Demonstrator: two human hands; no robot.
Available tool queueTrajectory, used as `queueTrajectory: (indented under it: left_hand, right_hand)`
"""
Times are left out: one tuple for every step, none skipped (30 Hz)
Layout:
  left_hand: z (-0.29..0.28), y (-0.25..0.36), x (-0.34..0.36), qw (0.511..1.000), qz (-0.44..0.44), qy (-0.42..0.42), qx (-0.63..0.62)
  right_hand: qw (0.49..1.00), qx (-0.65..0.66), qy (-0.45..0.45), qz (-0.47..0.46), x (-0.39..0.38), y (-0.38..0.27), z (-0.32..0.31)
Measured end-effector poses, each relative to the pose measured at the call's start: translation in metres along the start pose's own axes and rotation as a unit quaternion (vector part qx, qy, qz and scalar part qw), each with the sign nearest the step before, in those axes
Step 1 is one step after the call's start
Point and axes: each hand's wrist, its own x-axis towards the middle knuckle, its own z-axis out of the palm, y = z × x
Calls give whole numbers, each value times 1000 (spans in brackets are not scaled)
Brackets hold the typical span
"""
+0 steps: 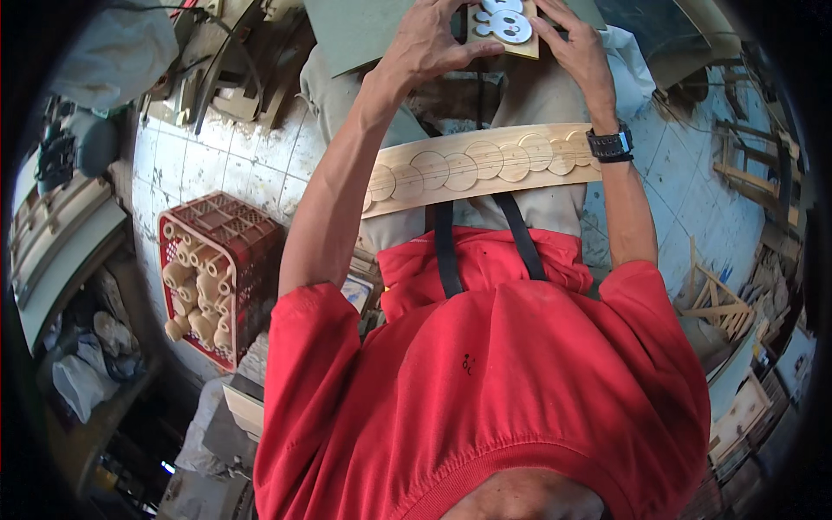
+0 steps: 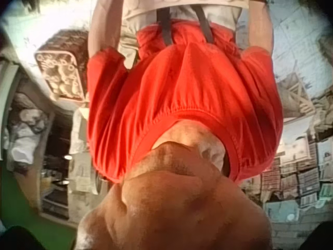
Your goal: Marking and drilling wooden puzzle pieces in a workshop.
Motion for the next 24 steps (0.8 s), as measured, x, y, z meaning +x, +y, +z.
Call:
queueTrajectory:
  left_hand:
    - [-1,-2,1,999,19,-8,-33]
    - [1,-2,0,1000,1,-10,-26]
    - [2,-2,-1,1000,-1,-8,-23]
    - [3,-3,-2,1000,-4,-9,-17]
    - [4,-3,-3,1000,-7,-10,-11]
    - [4,-3,-4,1000,-8,-9,-9]
    - [4,-4,-4,1000,-13,-10,-6]
    - [4,-5,-5,1000,-18,-12,-3]
    - [4,-4,-4,1000,-18,-12,-2]
    - [3,-4,-4,1000,-16,-9,-4]
    - [3,-4,-4,1000,-14,-5,-6]
    - [2,-5,-3,1000,-13,-6,-5]
    - [1,-7,-2,1000,-6,-2,-8]
    - [-1,-8,-2,1000,2,2,-11]
    - [-1,-5,1,1000,9,1,-12]
    - [-1,-1,2,999,5,0,-34]
    - [-2,4,2,998,2,0,-55]
    - [2,2,1,1000,9,14,-22]
    - [7,-6,-1,999,20,33,16]
    - [6,-6,-2,999,17,25,16]
    - [4,-7,-5,999,16,23,19]
    - [3,-4,-10,1000,9,22,21]
    - [2,-4,-8,1000,1,20,23]
    - [3,-2,-9,1000,2,17,20]
  right_hand:
    - [999,29,-2,24,0,0,-1]
    - [1000,17,0,2,0,7,0]
    - [1000,20,-2,0,1,6,0]
    - [999,32,-5,15,0,5,0]
    - [999,45,-8,30,-1,4,0]
    - [999,36,-6,26,-1,3,0]
    - [999,38,-6,24,-1,3,0]
    - [999,25,-8,21,-1,3,1]
    - [1000,12,-9,19,-1,3,0]
    - [1000,13,-9,19,0,4,0]
    - [1000,11,-10,15,2,5,0]
    - [1000,10,-10,13,2,3,0]
    - [1000,10,-9,13,3,1,0]
    - [1000,13,-10,16,3,-2,1]
    - [1000,13,-6,21,5,-3,-3]
    - [1000,10,1,21,5,4,-4]
    - [999,18,11,-30,2,15,-2]
    - [996,22,29,-86,3,25,0]
    - [997,10,34,-63,2,33,6]
    - [998,9,35,-48,-2,33,10]
    - [999,13,32,-33,-2,26,13]
    - [998,8,40,-36,-2,20,12]
    - [999,-3,36,-39,0,15,11]
    - [999,-11,25,-34,-5,11,11]
